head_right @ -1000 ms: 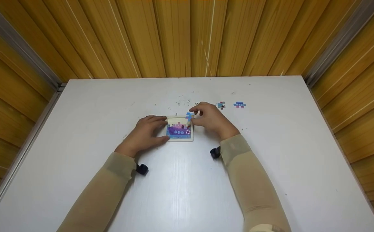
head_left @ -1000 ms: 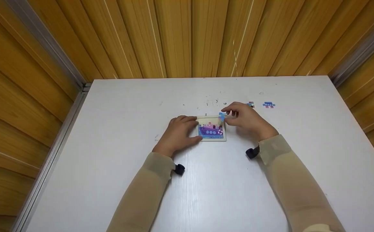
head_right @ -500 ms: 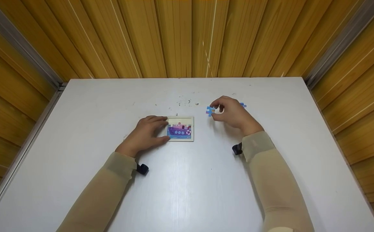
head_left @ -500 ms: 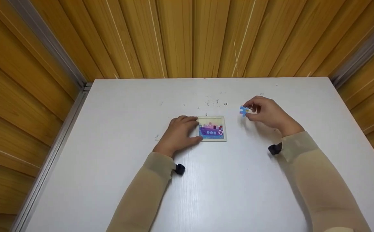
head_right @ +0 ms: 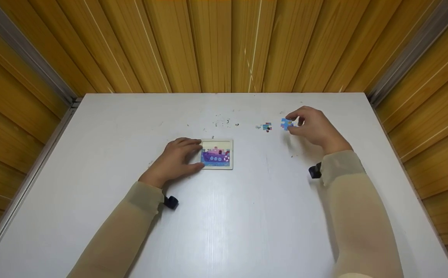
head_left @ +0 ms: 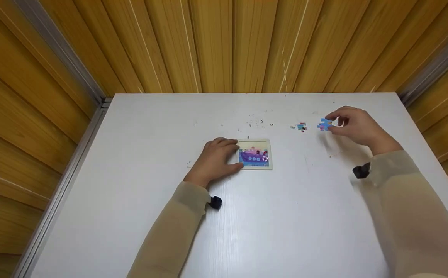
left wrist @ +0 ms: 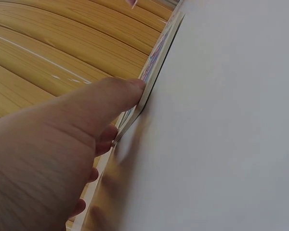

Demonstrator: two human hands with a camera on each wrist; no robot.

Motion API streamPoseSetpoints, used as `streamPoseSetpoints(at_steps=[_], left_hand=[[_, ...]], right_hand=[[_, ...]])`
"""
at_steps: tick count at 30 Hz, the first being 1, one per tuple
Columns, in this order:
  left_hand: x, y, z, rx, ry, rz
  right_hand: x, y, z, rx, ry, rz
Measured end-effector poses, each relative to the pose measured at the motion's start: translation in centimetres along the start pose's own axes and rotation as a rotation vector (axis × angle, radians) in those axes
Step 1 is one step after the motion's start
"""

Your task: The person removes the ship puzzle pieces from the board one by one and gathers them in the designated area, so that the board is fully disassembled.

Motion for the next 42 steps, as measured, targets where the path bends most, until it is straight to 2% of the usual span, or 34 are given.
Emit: streamPoseSetpoints(at_steps=[9, 17, 21, 29, 42], left_hand=[[0.0, 0.0, 0.0, -0.003, -0.018, 0.002], [0.0, -0.2, -0.1, 0.002, -0.018, 0.008], [-0.1, -0.2, -0.1, 0.007, -0.020, 0.001], [-0.1, -0.1, -0.1, 0.013, -0.020, -0.001], [-0.1, -0.2, -0.1, -0.001, -0.029, 0.000]], right_hand=[[1.4, -0.6, 5.3, -0.084, 0.062, -0.079], [0.9, -1.1, 8.0, -0.155, 0.083, -0.167], [0.3, -1.0, 8.4, -0.176, 0.094, -0.228], [-0.6, -1.2, 8.1, -0.159, 0.056, -0.274], [-1.0, -0.8, 8.0, -0.199, 0.062, -0.264]])
Point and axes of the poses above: each hand's wrist, its own y-axis away from the middle knuckle, its own x-axis out of the back of the hand, z = x × y, the point moved 6 cm from there along -y, towards the middle knuckle, and after that the axes turned 8 degrees about y, right-handed, at the moved point
